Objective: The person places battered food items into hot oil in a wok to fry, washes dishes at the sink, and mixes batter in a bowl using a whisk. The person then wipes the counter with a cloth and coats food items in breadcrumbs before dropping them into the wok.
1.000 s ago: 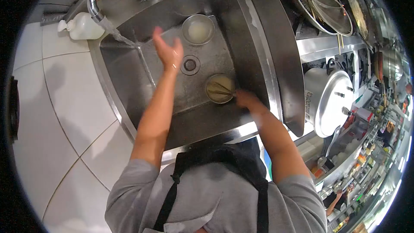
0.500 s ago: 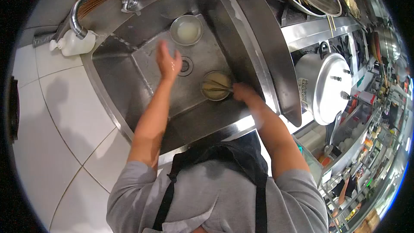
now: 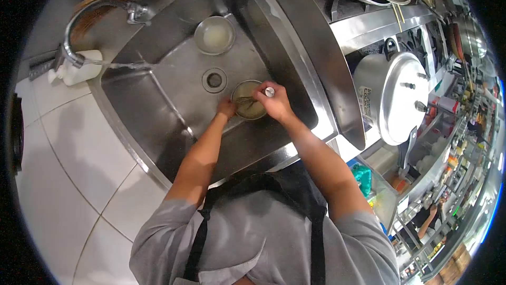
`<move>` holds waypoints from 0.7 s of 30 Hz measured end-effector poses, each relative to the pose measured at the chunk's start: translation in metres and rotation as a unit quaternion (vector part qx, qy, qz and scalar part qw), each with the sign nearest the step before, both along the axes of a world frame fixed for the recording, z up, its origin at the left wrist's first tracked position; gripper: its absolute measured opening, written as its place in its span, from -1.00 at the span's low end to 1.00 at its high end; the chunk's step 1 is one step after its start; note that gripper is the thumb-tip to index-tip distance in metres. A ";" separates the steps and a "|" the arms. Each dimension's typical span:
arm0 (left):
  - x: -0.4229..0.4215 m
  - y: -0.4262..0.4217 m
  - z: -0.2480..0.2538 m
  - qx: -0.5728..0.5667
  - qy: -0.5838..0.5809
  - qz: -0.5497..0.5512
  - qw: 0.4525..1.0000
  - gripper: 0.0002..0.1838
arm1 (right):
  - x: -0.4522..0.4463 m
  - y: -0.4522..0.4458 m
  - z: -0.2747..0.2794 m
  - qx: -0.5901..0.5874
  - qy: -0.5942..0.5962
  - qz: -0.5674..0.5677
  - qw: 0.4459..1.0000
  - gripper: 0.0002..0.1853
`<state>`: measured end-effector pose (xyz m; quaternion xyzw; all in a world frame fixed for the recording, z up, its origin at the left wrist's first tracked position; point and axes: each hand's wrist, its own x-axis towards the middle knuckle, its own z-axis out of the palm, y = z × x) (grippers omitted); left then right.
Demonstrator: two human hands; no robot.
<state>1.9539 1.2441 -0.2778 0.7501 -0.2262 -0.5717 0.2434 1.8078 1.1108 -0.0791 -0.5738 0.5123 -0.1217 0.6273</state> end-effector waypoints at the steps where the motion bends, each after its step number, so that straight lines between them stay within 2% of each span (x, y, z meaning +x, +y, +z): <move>1: 0.006 -0.006 0.053 0.031 0.034 0.089 0.995 -0.74 | 0.008 -0.001 0.011 -0.010 -0.010 -0.014 1.000 -0.81; 2: 0.008 -0.004 0.095 0.062 0.070 0.178 0.980 -0.78 | 0.013 -0.001 0.023 -0.014 -0.020 -0.011 1.000 -0.81; 4: 0.012 0.008 0.129 0.000 0.066 0.205 0.977 -0.81 | 0.029 -0.006 0.054 0.012 -0.179 -0.072 0.981 -0.77; 5: 0.014 0.015 0.145 -0.052 0.071 0.225 0.970 -0.82 | 0.034 -0.009 0.075 0.013 -0.216 -0.083 0.973 -0.71; 6: 0.018 0.018 0.175 -0.062 0.060 0.233 0.969 -0.82 | 0.037 -0.010 0.098 -0.002 -0.222 -0.081 0.972 -0.68; 8: 0.022 0.023 0.244 -0.065 0.034 0.230 0.970 -0.81 | 0.042 -0.013 0.139 0.025 -0.322 -0.071 0.944 -0.64; 12: 0.014 0.048 0.310 -0.150 0.064 0.299 0.940 -0.78 | 0.050 0.005 0.236 -0.006 -0.368 0.014 0.930 -0.63; 13: 0.008 0.053 0.332 -0.157 0.057 0.295 0.941 -0.76 | 0.052 0.012 0.253 -0.077 -0.360 -0.003 0.930 -0.63; 14: 0.002 0.059 0.347 -0.162 0.049 0.291 0.942 -0.73 | 0.053 0.018 0.266 -0.146 -0.350 -0.021 0.925 -0.63; 16: -0.010 0.073 0.361 -0.180 0.062 0.309 0.932 -0.74 | 0.052 0.030 0.271 -0.123 -0.399 -0.045 0.907 -0.63; 18: -0.021 0.089 0.370 -0.206 0.068 0.339 0.915 -0.74 | 0.053 0.042 0.269 -0.009 -0.489 -0.027 0.872 -0.64; 19: -0.026 0.099 0.371 -0.203 0.063 0.361 0.908 -0.74 | 0.050 0.046 0.273 -0.013 -0.470 0.045 0.881 -0.59; 20: -0.032 0.109 0.370 -0.197 0.059 0.385 0.900 -0.74 | 0.048 0.049 0.278 -0.006 -0.476 0.064 0.877 -0.59; 21: -0.041 0.119 0.367 -0.201 0.050 0.404 0.891 -0.74 | 0.046 0.052 0.286 -0.015 -0.441 0.055 0.896 -0.60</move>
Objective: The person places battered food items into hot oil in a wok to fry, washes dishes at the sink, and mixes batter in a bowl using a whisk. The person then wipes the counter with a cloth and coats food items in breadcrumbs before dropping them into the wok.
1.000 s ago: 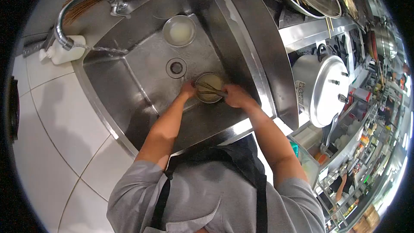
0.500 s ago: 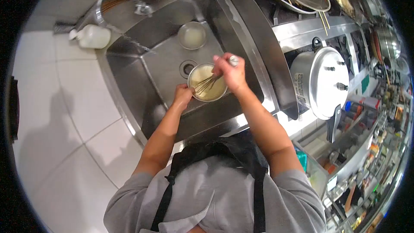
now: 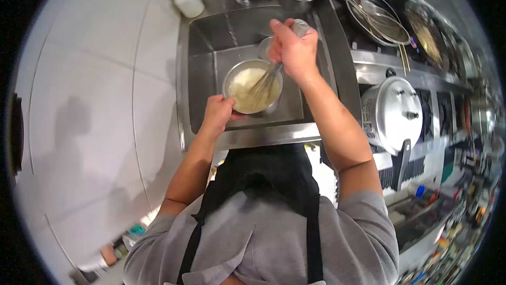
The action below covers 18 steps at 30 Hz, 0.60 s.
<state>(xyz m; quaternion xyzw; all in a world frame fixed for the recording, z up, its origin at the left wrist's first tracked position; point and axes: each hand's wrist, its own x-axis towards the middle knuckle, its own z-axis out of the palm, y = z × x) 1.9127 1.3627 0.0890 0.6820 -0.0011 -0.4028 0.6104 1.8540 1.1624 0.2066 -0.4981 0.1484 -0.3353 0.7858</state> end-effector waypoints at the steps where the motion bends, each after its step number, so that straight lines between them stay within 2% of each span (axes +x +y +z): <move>1: -0.010 0.007 -0.002 0.000 -0.013 0.010 1.000 -0.74 | 0.001 0.002 0.005 -0.008 0.039 -0.013 0.999 -0.60; 3: -0.031 0.019 -0.005 0.007 -0.024 0.039 0.999 -0.74 | -0.001 0.012 -0.007 -0.019 0.013 -0.008 1.000 -0.61; 6: -0.055 0.030 -0.010 0.025 -0.031 0.072 0.997 -0.76 | -0.010 0.027 -0.021 0.041 -0.022 0.046 0.998 -0.61; 9: -0.077 0.038 -0.026 0.037 -0.020 0.101 0.994 -0.79 | -0.024 0.025 -0.024 -0.110 0.051 0.084 0.989 -0.67; 11: -0.095 0.041 -0.028 0.032 -0.045 0.108 0.993 -0.80 | -0.031 0.033 -0.046 -0.091 0.044 0.048 0.994 -0.69; 13: -0.099 0.044 -0.035 0.035 -0.060 0.113 0.991 -0.80 | -0.032 0.048 -0.054 0.043 0.020 0.021 0.999 -0.67; 14: -0.100 0.047 -0.040 0.040 -0.074 0.117 0.990 -0.80 | -0.040 0.049 -0.056 0.091 0.005 0.066 0.994 -0.66; 15: -0.097 0.052 -0.050 0.038 -0.074 0.115 0.990 -0.80 | -0.043 0.049 -0.051 0.089 0.005 0.064 0.994 -0.66; 17: -0.095 0.061 -0.069 0.167 -0.157 0.026 0.973 -0.73 | -0.053 0.047 -0.041 0.009 0.060 0.078 0.995 -0.66; 18: -0.098 0.058 -0.062 0.160 -0.161 0.025 0.974 -0.73 | -0.054 0.044 -0.042 -0.051 0.057 0.053 0.996 -0.65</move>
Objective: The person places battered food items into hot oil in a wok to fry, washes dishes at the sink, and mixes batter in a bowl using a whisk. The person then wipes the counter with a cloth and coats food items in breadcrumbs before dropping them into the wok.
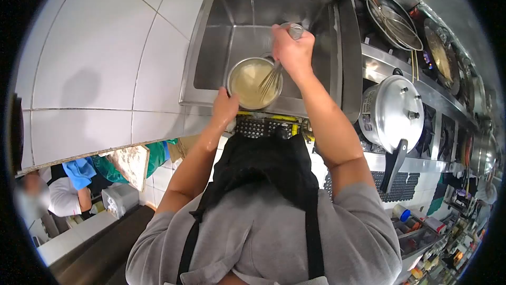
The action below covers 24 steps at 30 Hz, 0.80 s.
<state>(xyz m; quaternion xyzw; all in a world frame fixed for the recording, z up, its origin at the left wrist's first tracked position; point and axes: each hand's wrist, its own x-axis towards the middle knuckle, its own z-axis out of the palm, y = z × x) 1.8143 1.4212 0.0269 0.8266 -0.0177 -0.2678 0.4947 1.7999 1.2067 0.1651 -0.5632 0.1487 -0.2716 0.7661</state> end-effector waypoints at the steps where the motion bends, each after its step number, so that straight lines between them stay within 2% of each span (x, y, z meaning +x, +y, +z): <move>1: -0.011 -0.003 0.012 -0.025 -0.077 0.003 0.997 -0.60 | 0.000 0.002 -0.001 -0.005 -0.001 -0.005 1.000 -0.65; 2: -0.017 -0.003 0.019 -0.048 -0.151 0.004 0.987 -0.44 | -0.002 0.007 -0.003 0.030 -0.029 -0.059 0.997 -0.65; 3: -0.016 -0.002 0.016 -0.054 -0.151 -0.003 0.987 -0.44 | -0.003 0.012 -0.004 0.065 -0.057 -0.114 0.990 -0.65; 5: -0.013 0.000 0.008 -0.170 -0.230 -0.030 0.958 -0.25 | -0.012 0.026 -0.004 0.089 -0.071 -0.131 0.985 -0.65; 7: -0.004 0.005 0.008 -0.194 -0.227 -0.057 0.953 -0.23 | -0.020 0.037 0.004 -0.013 -0.007 -0.051 0.999 -0.65; 8: -0.003 0.009 0.006 -0.208 -0.220 -0.075 0.950 -0.21 | -0.021 0.039 0.010 -0.090 0.014 -0.080 0.993 -0.65; 11: 0.010 0.003 0.000 -0.199 -0.162 -0.100 0.961 -0.19 | -0.012 0.057 -0.001 0.011 -0.079 -0.190 0.979 -0.67; 12: 0.008 0.002 0.012 -0.197 -0.150 -0.094 0.964 -0.19 | -0.015 0.063 0.002 0.005 -0.079 -0.198 0.977 -0.67; 14: 0.015 0.001 0.006 -0.199 -0.162 -0.107 0.961 -0.21 | -0.021 0.073 0.008 -0.057 -0.015 -0.108 0.992 -0.66; 15: 0.017 0.000 0.003 -0.194 -0.173 -0.112 0.959 -0.22 | -0.021 0.074 0.009 -0.061 -0.011 -0.115 0.991 -0.66; 17: 0.019 -0.003 0.005 -0.218 -0.150 -0.121 0.957 -0.24 | -0.013 0.070 0.013 -0.164 0.019 -0.207 0.964 -0.64; 19: 0.022 -0.005 0.010 -0.228 -0.123 -0.124 0.958 -0.24 | -0.012 0.074 0.006 -0.153 0.002 -0.248 0.957 -0.66; 21: 0.027 -0.005 0.011 -0.222 -0.121 -0.127 0.959 -0.25 | -0.013 0.085 0.001 -0.063 -0.058 -0.204 0.975 -0.70; 22: 0.028 -0.006 0.009 -0.210 -0.115 -0.135 0.961 -0.27 | -0.016 0.086 0.004 -0.083 -0.024 -0.166 0.982 -0.71; 24: 0.028 -0.006 0.003 -0.223 -0.117 -0.137 0.958 -0.27 | -0.013 0.075 0.008 -0.118 -0.003 -0.200 0.973 -0.71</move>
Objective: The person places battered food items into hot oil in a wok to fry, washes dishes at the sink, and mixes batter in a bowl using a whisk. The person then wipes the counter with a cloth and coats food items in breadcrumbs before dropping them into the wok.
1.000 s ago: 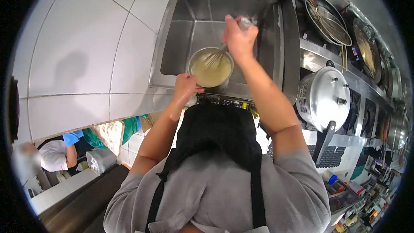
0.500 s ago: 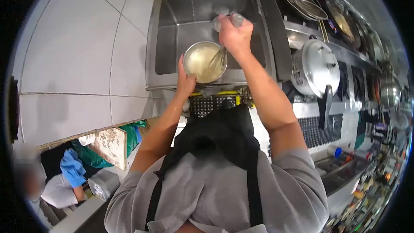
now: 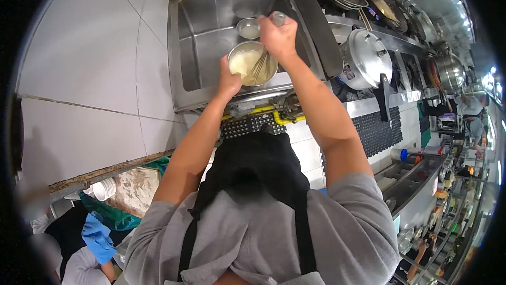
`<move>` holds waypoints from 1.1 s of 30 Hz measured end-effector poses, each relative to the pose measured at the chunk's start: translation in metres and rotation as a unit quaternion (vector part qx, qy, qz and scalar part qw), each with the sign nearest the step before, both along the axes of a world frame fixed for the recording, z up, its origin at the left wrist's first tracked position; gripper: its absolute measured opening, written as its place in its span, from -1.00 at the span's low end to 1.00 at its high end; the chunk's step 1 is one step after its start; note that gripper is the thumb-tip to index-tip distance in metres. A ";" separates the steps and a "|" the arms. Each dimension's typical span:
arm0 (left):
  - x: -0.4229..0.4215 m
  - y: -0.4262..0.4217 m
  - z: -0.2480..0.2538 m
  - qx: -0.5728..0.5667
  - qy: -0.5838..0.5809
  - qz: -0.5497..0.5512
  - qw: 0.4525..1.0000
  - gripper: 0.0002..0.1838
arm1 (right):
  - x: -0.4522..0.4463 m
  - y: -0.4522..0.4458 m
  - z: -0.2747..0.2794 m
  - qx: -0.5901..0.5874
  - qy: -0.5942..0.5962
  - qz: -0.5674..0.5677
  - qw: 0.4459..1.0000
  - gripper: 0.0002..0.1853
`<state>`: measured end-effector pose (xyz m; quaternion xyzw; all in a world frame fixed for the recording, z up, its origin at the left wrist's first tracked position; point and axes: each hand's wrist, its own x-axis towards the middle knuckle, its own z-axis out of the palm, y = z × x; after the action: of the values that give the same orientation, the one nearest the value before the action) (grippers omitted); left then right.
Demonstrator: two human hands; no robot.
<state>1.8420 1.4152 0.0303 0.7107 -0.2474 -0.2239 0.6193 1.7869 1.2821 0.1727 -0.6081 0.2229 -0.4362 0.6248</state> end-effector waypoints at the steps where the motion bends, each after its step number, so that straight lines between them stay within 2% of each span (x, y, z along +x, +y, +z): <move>1: 0.000 0.000 -0.002 -0.010 -0.007 -0.002 1.000 -0.27 | 0.002 -0.006 0.001 -0.029 0.017 -0.035 0.999 -0.70; 2: -0.001 0.001 -0.004 -0.010 -0.006 -0.001 1.000 -0.27 | 0.001 -0.009 0.000 -0.038 0.004 -0.088 0.995 -0.68; 3: -0.002 0.001 0.002 -0.004 0.004 0.006 1.000 -0.27 | 0.002 -0.007 -0.001 -0.041 0.002 -0.083 0.996 -0.68; 5: 0.002 0.000 0.006 -0.001 0.011 0.022 1.000 -0.26 | -0.001 0.005 -0.008 0.086 -0.103 -0.033 0.990 -0.63; 6: 0.004 0.000 0.005 0.001 0.000 0.016 1.000 -0.27 | -0.003 0.004 -0.008 0.101 -0.093 0.040 0.990 -0.64; 7: 0.005 0.001 0.003 0.006 -0.011 0.008 1.000 -0.27 | -0.004 -0.003 -0.006 0.103 -0.097 0.042 0.989 -0.64; 9: 0.005 0.001 -0.001 0.002 -0.031 0.002 1.000 -0.29 | -0.004 -0.019 0.000 -0.004 0.011 0.042 0.999 -0.68; 10: 0.004 -0.001 -0.002 0.022 -0.024 0.004 0.999 -0.29 | 0.000 -0.025 0.000 0.008 -0.001 0.001 1.000 -0.71; 13: 0.000 -0.003 0.011 0.064 -0.006 0.004 0.998 -0.30 | 0.000 -0.018 -0.009 0.039 -0.063 -0.011 0.997 -0.70; 14: -0.002 -0.002 0.019 0.084 0.010 0.003 0.996 -0.30 | -0.002 -0.017 -0.016 0.059 -0.084 0.056 0.993 -0.70; 17: -0.002 -0.002 0.015 0.088 -0.009 0.002 0.996 -0.29 | -0.011 -0.027 0.000 0.002 0.028 0.120 0.992 -0.71; 18: -0.002 -0.004 0.016 0.092 -0.012 0.005 0.996 -0.29 | -0.009 -0.035 -0.001 0.005 0.025 0.123 0.992 -0.71; 20: -0.004 -0.004 0.018 0.106 -0.067 0.009 0.992 -0.28 | -0.001 -0.047 -0.005 -0.010 -0.027 0.036 0.999 -0.72; 21: -0.003 -0.005 0.016 0.110 -0.070 0.014 0.991 -0.28 | 0.001 -0.045 -0.009 -0.006 -0.030 0.041 0.999 -0.72; 23: -0.002 -0.004 0.012 0.112 -0.055 0.017 0.992 -0.28 | -0.003 -0.031 -0.023 0.095 -0.103 0.053 0.989 -0.72; 24: -0.002 -0.005 0.011 0.117 -0.058 0.019 0.991 -0.28 | -0.007 -0.028 -0.026 0.108 -0.115 0.117 0.980 -0.72; 25: -0.002 -0.005 0.009 0.102 -0.050 0.017 0.993 -0.28 | -0.008 -0.035 -0.025 0.113 -0.118 0.118 0.979 -0.72; 27: 0.000 -0.005 0.007 0.095 -0.045 0.016 0.994 -0.27 | -0.007 -0.052 -0.017 -0.024 -0.025 0.138 0.990 -0.72; 29: -0.004 -0.004 0.005 0.101 -0.051 0.019 0.993 -0.26 | 0.003 -0.074 -0.022 -0.010 -0.048 0.069 0.996 -0.73; 31: -0.008 -0.005 0.009 0.113 -0.042 0.026 0.992 -0.26 | -0.002 -0.063 -0.024 0.107 -0.091 0.048 0.989 -0.71; 32: -0.009 -0.006 0.012 0.116 -0.032 0.038 0.992 -0.25 | -0.004 -0.059 -0.023 0.110 -0.097 0.046 0.988 -0.71; 33: -0.006 -0.006 0.009 0.121 -0.040 0.032 0.991 -0.25 | -0.006 -0.055 -0.023 0.103 -0.065 0.105 0.987 -0.71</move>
<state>1.8362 1.4089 0.0396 0.7962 -0.2198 -0.2034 0.5258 1.7812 1.2269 0.1495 -0.5308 0.1608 -0.3813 0.7396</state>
